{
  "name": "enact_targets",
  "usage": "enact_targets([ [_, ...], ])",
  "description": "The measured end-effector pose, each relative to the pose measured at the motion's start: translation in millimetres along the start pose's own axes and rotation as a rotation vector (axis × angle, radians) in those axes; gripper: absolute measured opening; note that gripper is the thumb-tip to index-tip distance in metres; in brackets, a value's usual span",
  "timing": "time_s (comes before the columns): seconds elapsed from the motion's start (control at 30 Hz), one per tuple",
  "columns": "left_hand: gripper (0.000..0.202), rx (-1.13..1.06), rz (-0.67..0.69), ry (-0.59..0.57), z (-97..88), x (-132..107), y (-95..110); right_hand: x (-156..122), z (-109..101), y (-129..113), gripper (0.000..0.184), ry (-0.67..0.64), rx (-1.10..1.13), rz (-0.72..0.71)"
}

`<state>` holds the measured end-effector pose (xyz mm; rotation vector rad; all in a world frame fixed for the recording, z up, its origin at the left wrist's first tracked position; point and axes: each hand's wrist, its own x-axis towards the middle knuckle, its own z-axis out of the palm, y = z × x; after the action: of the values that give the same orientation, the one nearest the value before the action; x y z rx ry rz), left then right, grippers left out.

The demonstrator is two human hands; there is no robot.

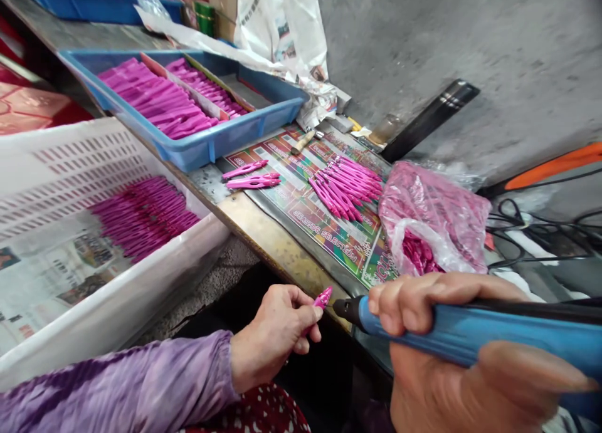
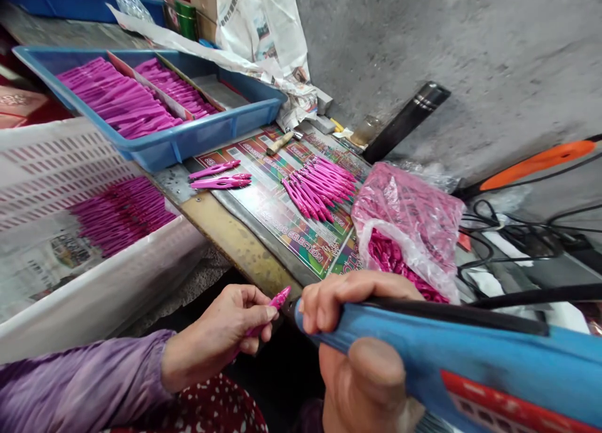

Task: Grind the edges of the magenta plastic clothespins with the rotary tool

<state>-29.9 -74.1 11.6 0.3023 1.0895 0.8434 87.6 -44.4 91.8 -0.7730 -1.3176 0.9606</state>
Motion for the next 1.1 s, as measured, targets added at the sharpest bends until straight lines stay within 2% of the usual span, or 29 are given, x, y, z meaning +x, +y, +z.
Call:
enact_targets([
  [0.2,0.019,0.020,0.023,-0.009,-2.0,3.4,-3.7,-5.8,-3.5,-2.2,0.047,0.029,-0.020,-0.007],
  [0.37,0.019,0.037,0.008,0.003,-2.0,4.2,-3.8,-3.1,-4.9,0.0,0.041,-0.135,-0.002,-0.097],
  [0.5,0.018,0.034,0.007,-0.001,-1.5,3.8,-3.5,-1.9,-1.9,-0.7,0.044,-0.049,-0.037,-0.049],
  [0.7,0.019,0.035,-0.014,0.003,-0.3,1.8,-0.3,0.7,1.3,-2.3,0.045,-0.098,-0.049,-0.036],
  [0.93,0.024,0.055,-0.005,0.033,1.5,-1.5,3.6,-1.5,17.1,-1.8,0.049,-0.007,-0.076,0.021],
  [1.1,0.023,0.068,0.002,0.037,0.9,-1.6,4.1,-5.1,14.4,3.2,0.050,-0.004,-0.082,0.051],
])
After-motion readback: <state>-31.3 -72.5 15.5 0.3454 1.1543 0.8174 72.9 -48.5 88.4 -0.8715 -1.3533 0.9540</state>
